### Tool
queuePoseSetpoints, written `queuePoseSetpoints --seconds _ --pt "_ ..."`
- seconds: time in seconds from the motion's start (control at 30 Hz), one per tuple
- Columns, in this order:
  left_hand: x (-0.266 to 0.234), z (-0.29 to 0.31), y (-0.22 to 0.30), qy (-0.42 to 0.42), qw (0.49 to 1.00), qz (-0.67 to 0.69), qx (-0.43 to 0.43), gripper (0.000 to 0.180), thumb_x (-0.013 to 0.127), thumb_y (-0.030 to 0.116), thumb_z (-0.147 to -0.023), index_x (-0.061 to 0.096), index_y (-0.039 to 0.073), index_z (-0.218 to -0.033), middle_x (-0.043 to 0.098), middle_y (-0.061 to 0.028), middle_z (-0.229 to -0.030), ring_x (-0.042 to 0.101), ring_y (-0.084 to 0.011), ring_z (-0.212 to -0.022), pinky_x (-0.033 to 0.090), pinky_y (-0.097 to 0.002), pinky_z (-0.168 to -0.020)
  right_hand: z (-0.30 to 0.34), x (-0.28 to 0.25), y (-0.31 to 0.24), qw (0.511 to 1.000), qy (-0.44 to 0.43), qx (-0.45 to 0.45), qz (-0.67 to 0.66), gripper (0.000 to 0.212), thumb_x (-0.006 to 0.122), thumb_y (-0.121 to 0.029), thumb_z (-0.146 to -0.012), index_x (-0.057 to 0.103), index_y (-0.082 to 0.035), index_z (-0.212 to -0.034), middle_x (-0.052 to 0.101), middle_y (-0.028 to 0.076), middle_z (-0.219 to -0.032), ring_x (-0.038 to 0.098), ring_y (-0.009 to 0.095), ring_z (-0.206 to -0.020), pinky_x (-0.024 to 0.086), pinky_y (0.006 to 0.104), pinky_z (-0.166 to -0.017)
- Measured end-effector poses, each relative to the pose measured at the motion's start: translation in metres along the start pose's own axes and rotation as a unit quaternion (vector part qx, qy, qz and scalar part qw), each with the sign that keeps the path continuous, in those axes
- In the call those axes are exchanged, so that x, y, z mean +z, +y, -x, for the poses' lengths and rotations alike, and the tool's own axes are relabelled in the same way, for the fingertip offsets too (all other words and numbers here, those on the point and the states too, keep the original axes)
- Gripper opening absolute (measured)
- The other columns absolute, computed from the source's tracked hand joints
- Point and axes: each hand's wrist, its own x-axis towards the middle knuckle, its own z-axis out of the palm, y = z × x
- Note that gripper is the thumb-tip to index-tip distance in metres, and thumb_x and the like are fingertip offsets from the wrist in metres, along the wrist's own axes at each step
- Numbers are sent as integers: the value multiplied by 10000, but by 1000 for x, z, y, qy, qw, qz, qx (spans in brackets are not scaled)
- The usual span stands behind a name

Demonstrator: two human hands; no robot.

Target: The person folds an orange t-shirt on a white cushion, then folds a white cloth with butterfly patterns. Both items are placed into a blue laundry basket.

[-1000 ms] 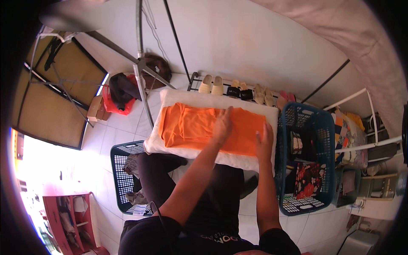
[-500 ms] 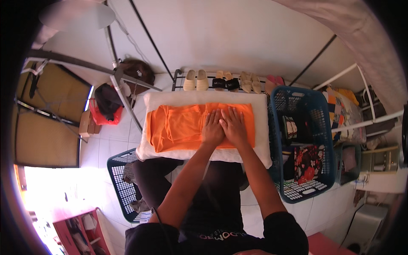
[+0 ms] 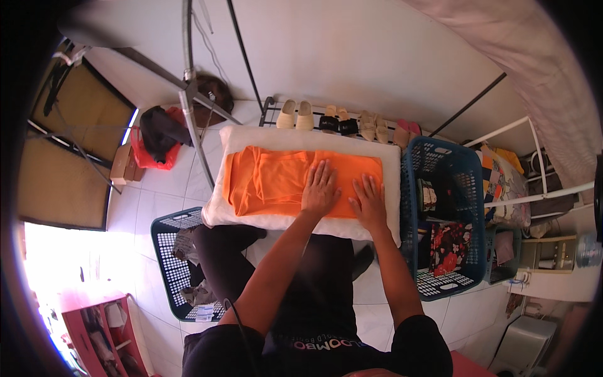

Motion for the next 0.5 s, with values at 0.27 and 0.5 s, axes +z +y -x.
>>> queuePoseSetpoints --seconds 0.27,0.5 --pt "-22 42 -19 28 996 86 1 714 601 377 -941 367 28 -1519 239 -234 -1618 213 -357 -1519 167 -497 -1241 -8 -12 8 939 74 295 -158 608 600 -305 -1003 411 43 -1464 592 218 -1240 598 324 -1109 475 424 -944" --pt "-67 52 -8 94 916 389 2 798 649 366 -951 272 -8 -1546 264 -255 -1598 235 -389 -1506 203 -494 -1228 -66 -71 -40 810 4 288 -510 442 652 -197 -953 496 17 -1307 665 94 -1023 655 150 -835 527 318 -686"
